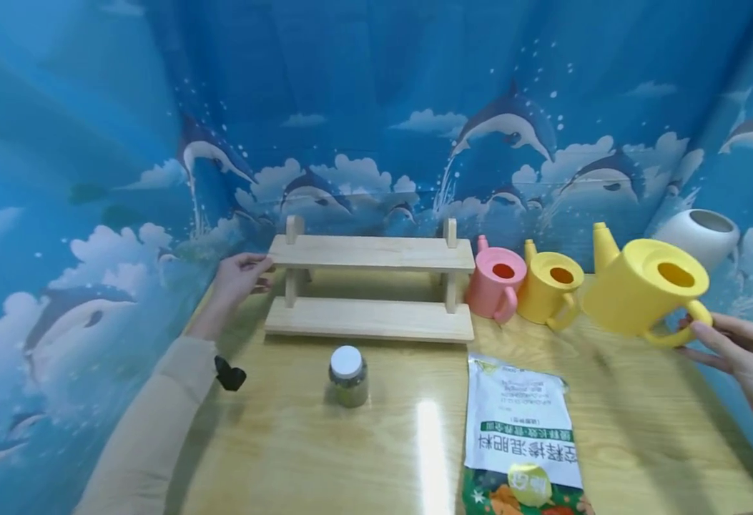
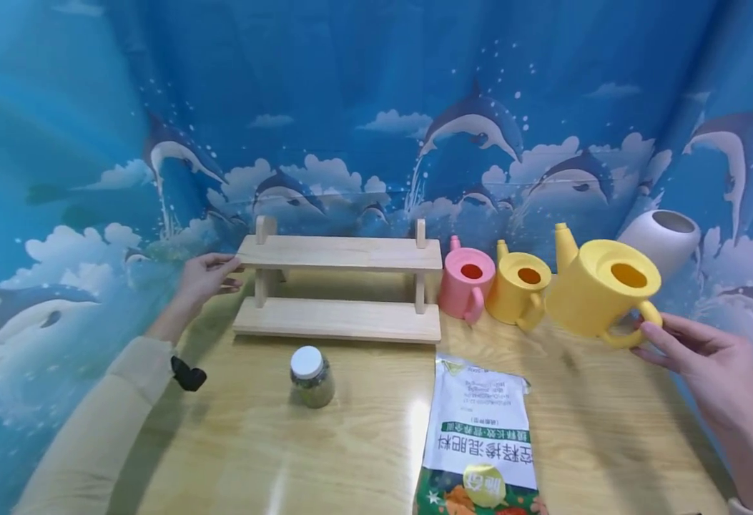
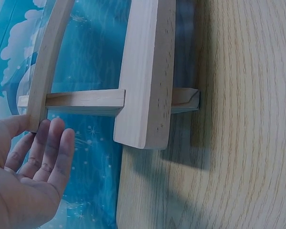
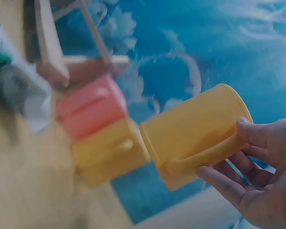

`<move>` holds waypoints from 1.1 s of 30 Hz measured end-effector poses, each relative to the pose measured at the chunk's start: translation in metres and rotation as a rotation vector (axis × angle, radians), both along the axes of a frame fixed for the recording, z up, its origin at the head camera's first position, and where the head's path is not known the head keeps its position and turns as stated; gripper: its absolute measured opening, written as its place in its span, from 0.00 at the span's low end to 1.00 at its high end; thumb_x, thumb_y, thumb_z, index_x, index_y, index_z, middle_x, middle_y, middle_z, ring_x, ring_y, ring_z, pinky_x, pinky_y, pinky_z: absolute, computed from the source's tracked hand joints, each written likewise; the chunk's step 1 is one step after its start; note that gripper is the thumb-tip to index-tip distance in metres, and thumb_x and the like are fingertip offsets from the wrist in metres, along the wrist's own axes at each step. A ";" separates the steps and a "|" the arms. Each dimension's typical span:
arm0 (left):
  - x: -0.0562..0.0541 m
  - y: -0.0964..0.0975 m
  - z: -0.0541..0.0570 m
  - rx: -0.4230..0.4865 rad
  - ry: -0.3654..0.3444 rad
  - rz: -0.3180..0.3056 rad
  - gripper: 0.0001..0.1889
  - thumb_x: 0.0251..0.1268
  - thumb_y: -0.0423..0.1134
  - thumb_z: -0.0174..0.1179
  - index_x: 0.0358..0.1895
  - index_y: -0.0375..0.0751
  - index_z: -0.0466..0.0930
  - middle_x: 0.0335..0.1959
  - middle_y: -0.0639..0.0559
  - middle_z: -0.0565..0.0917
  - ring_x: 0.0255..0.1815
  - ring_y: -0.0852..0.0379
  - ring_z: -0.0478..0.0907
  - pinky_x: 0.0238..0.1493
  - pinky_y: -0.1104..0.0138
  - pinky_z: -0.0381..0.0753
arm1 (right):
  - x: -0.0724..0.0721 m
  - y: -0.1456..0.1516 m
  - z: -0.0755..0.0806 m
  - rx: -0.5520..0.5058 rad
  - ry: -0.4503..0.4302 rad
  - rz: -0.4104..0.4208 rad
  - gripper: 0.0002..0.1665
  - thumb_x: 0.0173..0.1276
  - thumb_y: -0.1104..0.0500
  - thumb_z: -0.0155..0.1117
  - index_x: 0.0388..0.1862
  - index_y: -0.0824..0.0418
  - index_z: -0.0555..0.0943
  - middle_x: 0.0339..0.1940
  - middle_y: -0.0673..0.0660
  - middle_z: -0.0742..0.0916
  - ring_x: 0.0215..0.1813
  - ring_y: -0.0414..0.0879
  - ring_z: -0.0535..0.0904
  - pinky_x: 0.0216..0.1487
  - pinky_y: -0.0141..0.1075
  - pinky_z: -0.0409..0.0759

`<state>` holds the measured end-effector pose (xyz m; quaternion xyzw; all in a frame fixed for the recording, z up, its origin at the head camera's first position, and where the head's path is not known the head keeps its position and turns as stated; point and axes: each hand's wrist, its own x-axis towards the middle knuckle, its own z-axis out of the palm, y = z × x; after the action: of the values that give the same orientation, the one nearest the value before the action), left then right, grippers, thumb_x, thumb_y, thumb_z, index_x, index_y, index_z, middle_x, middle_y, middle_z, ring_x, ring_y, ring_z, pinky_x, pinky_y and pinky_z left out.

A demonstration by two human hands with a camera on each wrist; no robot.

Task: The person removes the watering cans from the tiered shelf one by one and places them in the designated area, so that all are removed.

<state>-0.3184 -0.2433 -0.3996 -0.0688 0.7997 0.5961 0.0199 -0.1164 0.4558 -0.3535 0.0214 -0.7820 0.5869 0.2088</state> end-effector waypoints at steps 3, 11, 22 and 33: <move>0.006 -0.005 0.002 -0.016 0.009 -0.005 0.31 0.81 0.55 0.57 0.76 0.37 0.72 0.70 0.34 0.80 0.34 0.71 0.88 0.60 0.60 0.92 | 0.003 0.010 -0.019 0.019 -0.050 -0.055 0.22 0.80 0.67 0.59 0.51 0.38 0.88 0.40 0.28 0.89 0.41 0.19 0.84 0.32 0.16 0.86; 0.016 -0.017 0.005 -0.021 -0.003 0.008 0.31 0.82 0.52 0.56 0.77 0.37 0.70 0.71 0.32 0.78 0.33 0.72 0.87 0.54 0.66 0.93 | -0.009 0.015 -0.059 0.206 -0.441 -0.239 0.43 0.81 0.47 0.62 0.78 0.77 0.63 0.39 0.20 0.75 0.33 0.16 0.79 0.38 0.28 0.93; -0.002 -0.005 0.012 0.003 0.009 0.013 0.30 0.82 0.53 0.56 0.77 0.38 0.71 0.71 0.33 0.79 0.32 0.72 0.87 0.57 0.63 0.93 | -0.024 0.028 -0.075 0.198 -0.429 -0.227 0.41 0.81 0.48 0.62 0.78 0.75 0.66 0.40 0.20 0.74 0.36 0.14 0.75 0.37 0.25 0.92; -0.006 -0.005 0.032 -0.034 0.099 0.051 0.30 0.79 0.55 0.60 0.73 0.39 0.75 0.61 0.41 0.86 0.32 0.72 0.86 0.45 0.73 0.93 | -0.034 0.010 -0.059 0.314 -0.402 -0.359 0.41 0.81 0.43 0.59 0.79 0.70 0.68 0.39 0.22 0.71 0.35 0.14 0.71 0.32 0.13 0.81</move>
<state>-0.3242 -0.2479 -0.3676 -0.0601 0.8075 0.5857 -0.0361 -0.1505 0.4657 -0.4128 -0.2016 -0.8801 0.4050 0.1443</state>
